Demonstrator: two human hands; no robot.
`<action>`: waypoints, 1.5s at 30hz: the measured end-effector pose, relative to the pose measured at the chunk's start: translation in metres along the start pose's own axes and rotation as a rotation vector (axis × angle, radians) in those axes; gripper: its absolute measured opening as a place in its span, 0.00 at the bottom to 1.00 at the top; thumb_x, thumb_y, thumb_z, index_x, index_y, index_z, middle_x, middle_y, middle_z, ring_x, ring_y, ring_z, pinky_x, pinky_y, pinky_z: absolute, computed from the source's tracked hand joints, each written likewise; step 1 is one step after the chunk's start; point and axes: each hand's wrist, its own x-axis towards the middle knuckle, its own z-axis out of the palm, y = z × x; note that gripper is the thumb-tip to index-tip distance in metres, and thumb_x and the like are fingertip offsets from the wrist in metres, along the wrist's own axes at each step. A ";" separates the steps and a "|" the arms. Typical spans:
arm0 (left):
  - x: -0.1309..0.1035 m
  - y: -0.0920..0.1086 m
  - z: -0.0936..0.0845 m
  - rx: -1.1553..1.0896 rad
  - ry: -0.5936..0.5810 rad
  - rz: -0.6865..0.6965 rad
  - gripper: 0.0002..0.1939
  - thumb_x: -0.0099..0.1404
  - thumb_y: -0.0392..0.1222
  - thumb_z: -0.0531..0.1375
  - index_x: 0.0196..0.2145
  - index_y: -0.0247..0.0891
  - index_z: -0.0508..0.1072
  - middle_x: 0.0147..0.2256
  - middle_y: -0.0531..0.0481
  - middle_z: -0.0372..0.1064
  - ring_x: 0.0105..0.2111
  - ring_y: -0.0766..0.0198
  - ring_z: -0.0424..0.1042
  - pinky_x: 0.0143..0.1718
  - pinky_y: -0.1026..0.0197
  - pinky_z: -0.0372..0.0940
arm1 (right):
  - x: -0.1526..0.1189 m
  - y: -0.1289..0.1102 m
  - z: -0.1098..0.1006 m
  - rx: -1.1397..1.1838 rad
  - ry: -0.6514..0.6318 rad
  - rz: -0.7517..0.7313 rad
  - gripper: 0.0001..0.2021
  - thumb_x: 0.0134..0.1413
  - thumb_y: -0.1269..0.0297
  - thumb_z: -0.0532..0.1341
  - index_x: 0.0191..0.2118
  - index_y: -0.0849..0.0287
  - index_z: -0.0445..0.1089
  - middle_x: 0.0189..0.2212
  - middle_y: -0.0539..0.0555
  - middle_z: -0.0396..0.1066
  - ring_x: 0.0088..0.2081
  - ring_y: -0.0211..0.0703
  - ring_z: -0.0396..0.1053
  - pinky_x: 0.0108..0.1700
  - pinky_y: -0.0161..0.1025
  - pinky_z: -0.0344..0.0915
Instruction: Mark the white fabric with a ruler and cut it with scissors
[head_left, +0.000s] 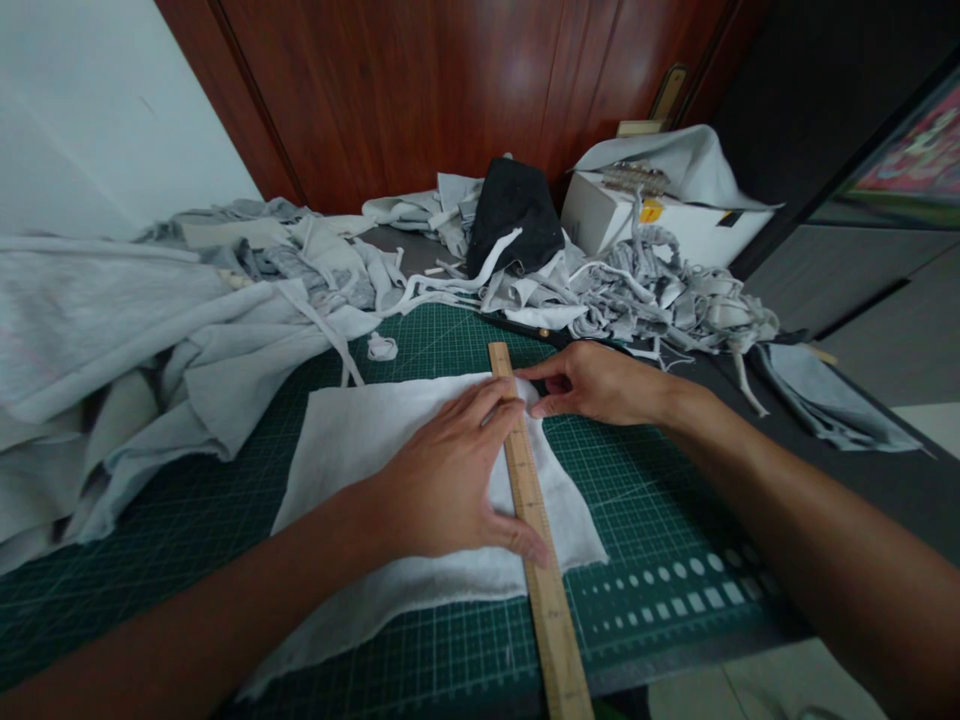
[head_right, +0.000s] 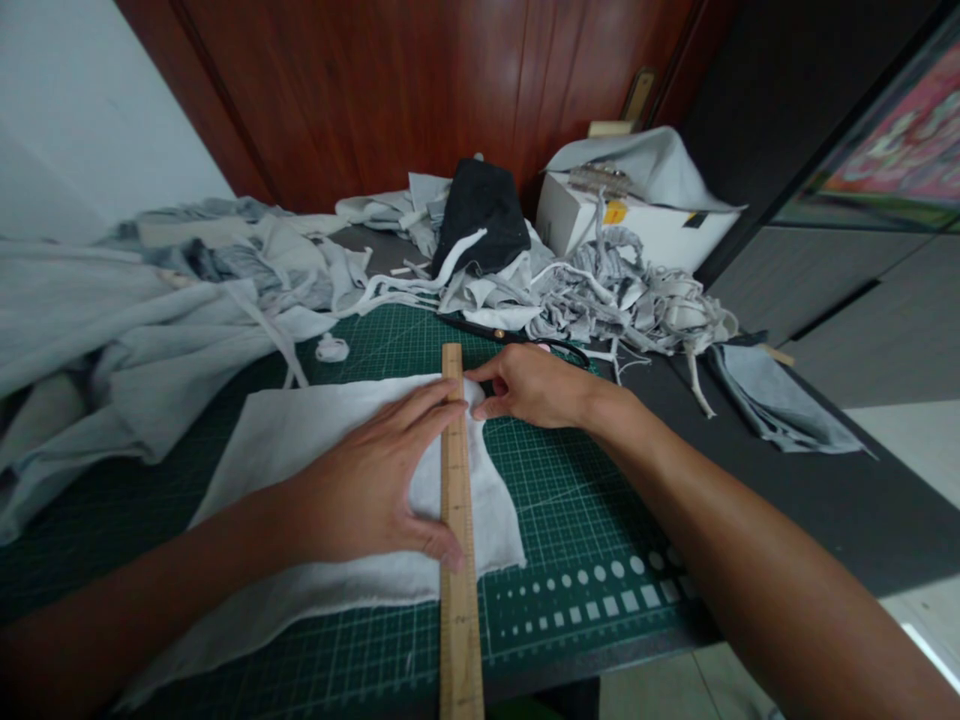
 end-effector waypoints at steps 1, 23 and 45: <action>0.000 0.000 0.000 0.006 -0.002 0.000 0.52 0.49 0.74 0.71 0.62 0.39 0.66 0.70 0.35 0.56 0.72 0.37 0.54 0.71 0.40 0.54 | 0.000 0.000 0.000 -0.003 0.002 0.002 0.21 0.64 0.58 0.68 0.61 0.52 0.79 0.22 0.43 0.58 0.25 0.37 0.48 0.29 0.36 0.49; 0.002 0.000 0.004 -0.002 0.032 0.009 0.51 0.49 0.73 0.71 0.60 0.39 0.68 0.68 0.35 0.58 0.71 0.37 0.56 0.71 0.39 0.55 | 0.001 0.002 0.000 -0.009 0.002 0.000 0.23 0.63 0.58 0.68 0.63 0.53 0.78 0.24 0.45 0.67 0.25 0.38 0.55 0.30 0.36 0.52; -0.002 -0.013 0.007 0.038 0.056 0.085 0.55 0.46 0.72 0.73 0.64 0.38 0.66 0.70 0.33 0.57 0.70 0.35 0.56 0.71 0.36 0.54 | -0.006 -0.007 0.004 -0.045 0.081 0.064 0.22 0.62 0.61 0.71 0.60 0.58 0.79 0.24 0.45 0.69 0.24 0.37 0.61 0.30 0.37 0.53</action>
